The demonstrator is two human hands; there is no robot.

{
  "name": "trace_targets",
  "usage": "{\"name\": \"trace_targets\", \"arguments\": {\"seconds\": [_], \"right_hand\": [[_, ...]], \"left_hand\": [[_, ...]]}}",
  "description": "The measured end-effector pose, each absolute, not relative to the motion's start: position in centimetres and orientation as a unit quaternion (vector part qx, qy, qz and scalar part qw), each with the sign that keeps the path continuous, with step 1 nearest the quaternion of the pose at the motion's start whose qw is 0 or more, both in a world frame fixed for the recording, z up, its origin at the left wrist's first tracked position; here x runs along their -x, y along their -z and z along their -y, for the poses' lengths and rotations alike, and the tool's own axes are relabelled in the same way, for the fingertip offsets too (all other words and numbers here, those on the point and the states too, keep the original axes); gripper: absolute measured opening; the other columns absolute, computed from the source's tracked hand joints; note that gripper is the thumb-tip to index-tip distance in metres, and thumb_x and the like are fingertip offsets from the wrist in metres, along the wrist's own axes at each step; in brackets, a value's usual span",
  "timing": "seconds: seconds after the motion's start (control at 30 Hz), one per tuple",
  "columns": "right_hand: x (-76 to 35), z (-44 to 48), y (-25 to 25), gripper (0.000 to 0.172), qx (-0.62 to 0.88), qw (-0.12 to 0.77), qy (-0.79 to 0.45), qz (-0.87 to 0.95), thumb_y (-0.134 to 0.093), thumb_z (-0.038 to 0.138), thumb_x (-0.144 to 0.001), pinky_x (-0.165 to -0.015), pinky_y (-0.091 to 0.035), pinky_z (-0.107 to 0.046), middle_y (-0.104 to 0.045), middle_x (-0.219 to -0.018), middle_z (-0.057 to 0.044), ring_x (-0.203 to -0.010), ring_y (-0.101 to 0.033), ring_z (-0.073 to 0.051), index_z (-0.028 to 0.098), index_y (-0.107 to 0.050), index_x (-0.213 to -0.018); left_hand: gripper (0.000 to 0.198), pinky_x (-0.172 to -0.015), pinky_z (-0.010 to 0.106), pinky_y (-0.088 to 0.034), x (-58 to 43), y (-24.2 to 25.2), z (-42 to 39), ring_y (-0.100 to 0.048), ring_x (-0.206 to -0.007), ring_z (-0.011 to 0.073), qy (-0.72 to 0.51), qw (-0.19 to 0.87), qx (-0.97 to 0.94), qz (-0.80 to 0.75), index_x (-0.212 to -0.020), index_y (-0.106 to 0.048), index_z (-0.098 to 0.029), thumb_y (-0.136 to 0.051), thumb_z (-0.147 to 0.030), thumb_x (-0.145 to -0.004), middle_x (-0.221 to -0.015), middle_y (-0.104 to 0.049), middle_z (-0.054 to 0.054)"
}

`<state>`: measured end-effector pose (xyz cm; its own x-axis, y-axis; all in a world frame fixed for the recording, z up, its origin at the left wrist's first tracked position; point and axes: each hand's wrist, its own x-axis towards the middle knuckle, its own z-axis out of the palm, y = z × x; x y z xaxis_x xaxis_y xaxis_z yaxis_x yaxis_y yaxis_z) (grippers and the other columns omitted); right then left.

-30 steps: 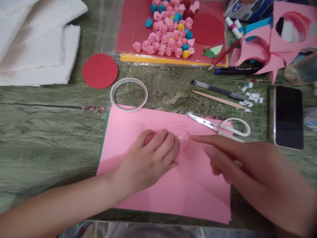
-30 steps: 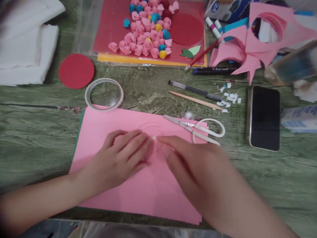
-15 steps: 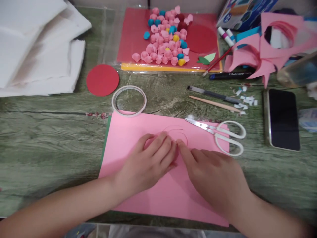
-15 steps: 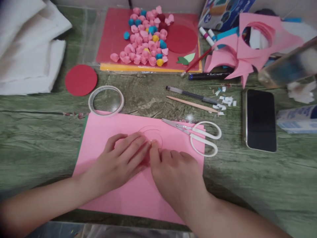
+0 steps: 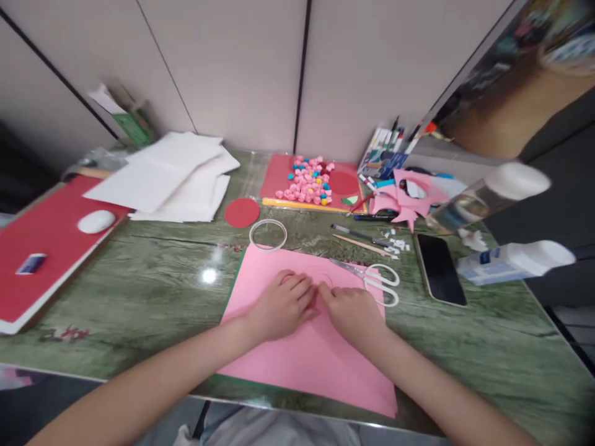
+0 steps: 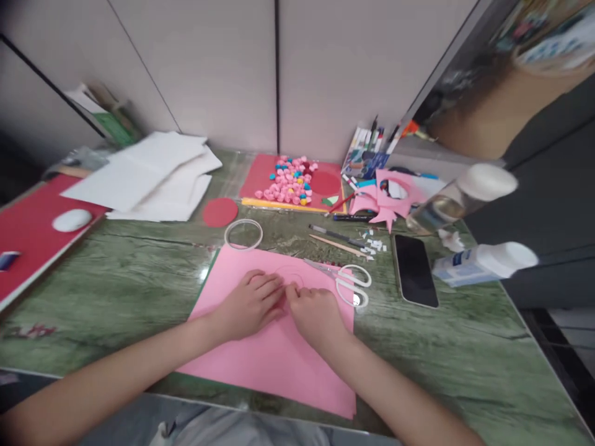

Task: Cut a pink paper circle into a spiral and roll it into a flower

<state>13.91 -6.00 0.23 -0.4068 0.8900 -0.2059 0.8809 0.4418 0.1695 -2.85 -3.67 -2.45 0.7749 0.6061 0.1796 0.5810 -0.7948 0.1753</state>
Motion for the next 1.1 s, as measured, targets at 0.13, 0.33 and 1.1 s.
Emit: {"name": "trace_targets", "arguments": {"seconds": [0.13,0.33,1.1], "right_hand": [[-13.1,7.1,0.4,0.035,-0.543,0.109,-0.044,-0.831,-0.038,0.01,-0.079,-0.051,-0.038,-0.027,-0.064,-0.071,-0.012,-0.061,-0.061,-0.021,0.009,-0.044,-0.113],[-13.7,6.3,-0.3,0.025,-0.582,0.016,0.048,-0.812,-0.036,0.015,-0.08,-0.064,-0.037,-0.031,-0.065,-0.078,-0.015,-0.078,-0.06,-0.025,0.012,-0.06,-0.086],[-17.3,16.2,-10.2,0.037,-0.538,-0.337,0.034,-0.772,-0.012,0.021,-0.09,-0.063,-0.045,-0.029,-0.058,-0.081,-0.008,-0.068,-0.057,-0.014,0.019,-0.048,-0.102]], "left_hand": [[0.027,-0.09,0.033,-0.032,3.1,2.9,3.4,-0.049,-0.096,0.0134,-0.19,0.111,-0.918,-0.331,-0.097,-0.058,-0.019,-0.035,-0.026,-0.084,-0.098,-0.06,0.004],[0.025,-0.082,0.027,-0.038,1.9,2.3,0.1,-0.05,-0.093,0.015,-0.255,0.156,-0.825,-0.479,-0.095,-0.06,-0.015,-0.047,-0.025,-0.076,-0.097,-0.057,0.008],[0.034,-0.069,0.025,-0.042,-0.4,1.4,-2.5,-0.058,-0.077,0.0179,-0.081,0.225,-0.822,-0.517,-0.087,-0.062,-0.014,-0.066,-0.024,-0.055,-0.086,-0.065,0.008]]}}
